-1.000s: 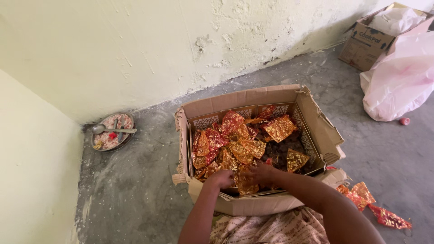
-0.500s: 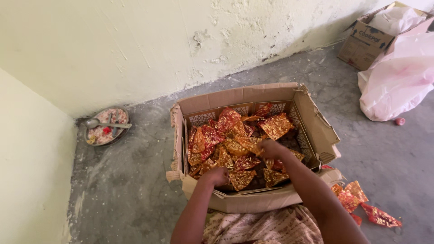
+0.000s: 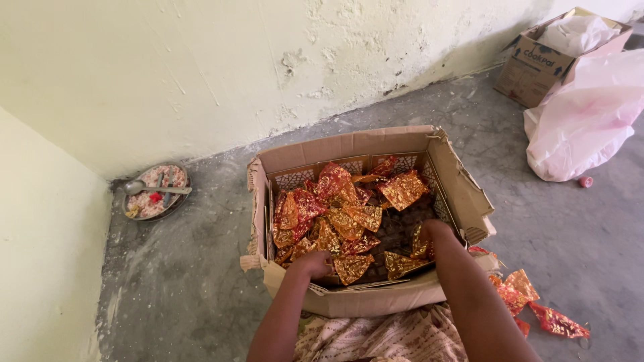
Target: The person sits on the floor and sorts through a cardboard box filled with gold and red decorative items. They remove the items one by one, revealing trays of small round objects underneath, and then handle the trays.
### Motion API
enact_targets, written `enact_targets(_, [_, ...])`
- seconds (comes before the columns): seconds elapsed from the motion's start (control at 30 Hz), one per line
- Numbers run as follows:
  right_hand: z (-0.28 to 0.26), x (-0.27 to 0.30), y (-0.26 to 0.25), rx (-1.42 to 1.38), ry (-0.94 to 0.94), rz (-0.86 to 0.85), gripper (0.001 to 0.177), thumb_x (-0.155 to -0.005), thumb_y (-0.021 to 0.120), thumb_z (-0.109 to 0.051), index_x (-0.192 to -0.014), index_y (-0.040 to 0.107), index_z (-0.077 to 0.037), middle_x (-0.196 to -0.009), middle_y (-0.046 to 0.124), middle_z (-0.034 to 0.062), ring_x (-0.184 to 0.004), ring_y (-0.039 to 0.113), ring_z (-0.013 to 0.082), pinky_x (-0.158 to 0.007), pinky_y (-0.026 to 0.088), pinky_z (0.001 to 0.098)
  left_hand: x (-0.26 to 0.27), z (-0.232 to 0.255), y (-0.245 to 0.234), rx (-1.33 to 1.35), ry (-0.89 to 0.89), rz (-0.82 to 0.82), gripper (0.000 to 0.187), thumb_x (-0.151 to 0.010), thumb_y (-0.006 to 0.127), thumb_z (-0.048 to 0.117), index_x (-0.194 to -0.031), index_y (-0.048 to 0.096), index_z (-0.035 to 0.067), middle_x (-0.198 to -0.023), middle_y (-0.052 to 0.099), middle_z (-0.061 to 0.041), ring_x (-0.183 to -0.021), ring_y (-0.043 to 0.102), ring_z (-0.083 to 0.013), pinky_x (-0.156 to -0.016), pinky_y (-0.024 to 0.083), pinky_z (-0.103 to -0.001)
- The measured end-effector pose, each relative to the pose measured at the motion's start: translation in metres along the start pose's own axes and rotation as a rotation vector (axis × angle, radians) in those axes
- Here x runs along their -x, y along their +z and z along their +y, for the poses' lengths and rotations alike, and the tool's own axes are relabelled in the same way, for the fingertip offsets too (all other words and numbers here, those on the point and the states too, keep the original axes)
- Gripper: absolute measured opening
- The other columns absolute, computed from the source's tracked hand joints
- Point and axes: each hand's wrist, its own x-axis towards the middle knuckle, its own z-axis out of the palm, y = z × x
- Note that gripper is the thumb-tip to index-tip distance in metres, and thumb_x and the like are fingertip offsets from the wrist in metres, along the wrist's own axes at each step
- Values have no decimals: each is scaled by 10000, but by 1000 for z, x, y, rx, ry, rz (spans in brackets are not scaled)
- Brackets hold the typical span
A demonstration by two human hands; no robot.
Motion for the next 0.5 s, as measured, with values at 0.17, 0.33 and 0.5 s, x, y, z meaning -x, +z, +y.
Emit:
enact_targets(0.17, [-9,19,-11,-39,-47,107,416,-851,790,-211,-1257,717,-165,-1217,750,149,-1044,718,305,-902,593,452,-3,-4,3,3,3,18,408,-980,673,343,-1343,618,165,-1366,637,-143,-1233,629,-306,-1043,504,-456])
enact_targets(0.33, [10,85,-41,-507,-78,439,382,-831,819,-223,-1209,774,-187,-1155,781,146,-1012,712,288,-903,578,449,-16,-15,9,7,44,50,438,-944,696,349,-1337,624,168,-1350,657,-139,-1224,639,-304,-1028,510,-442])
enact_targets(0.5, [105,181,-23,-818,-114,840,323,-872,787,-294,-1139,772,-113,-942,793,100,-726,696,241,-680,557,408,-23,-24,16,15,154,105,455,-928,701,358,-1320,624,141,-1331,648,-139,-1215,631,-311,-1019,511,-437])
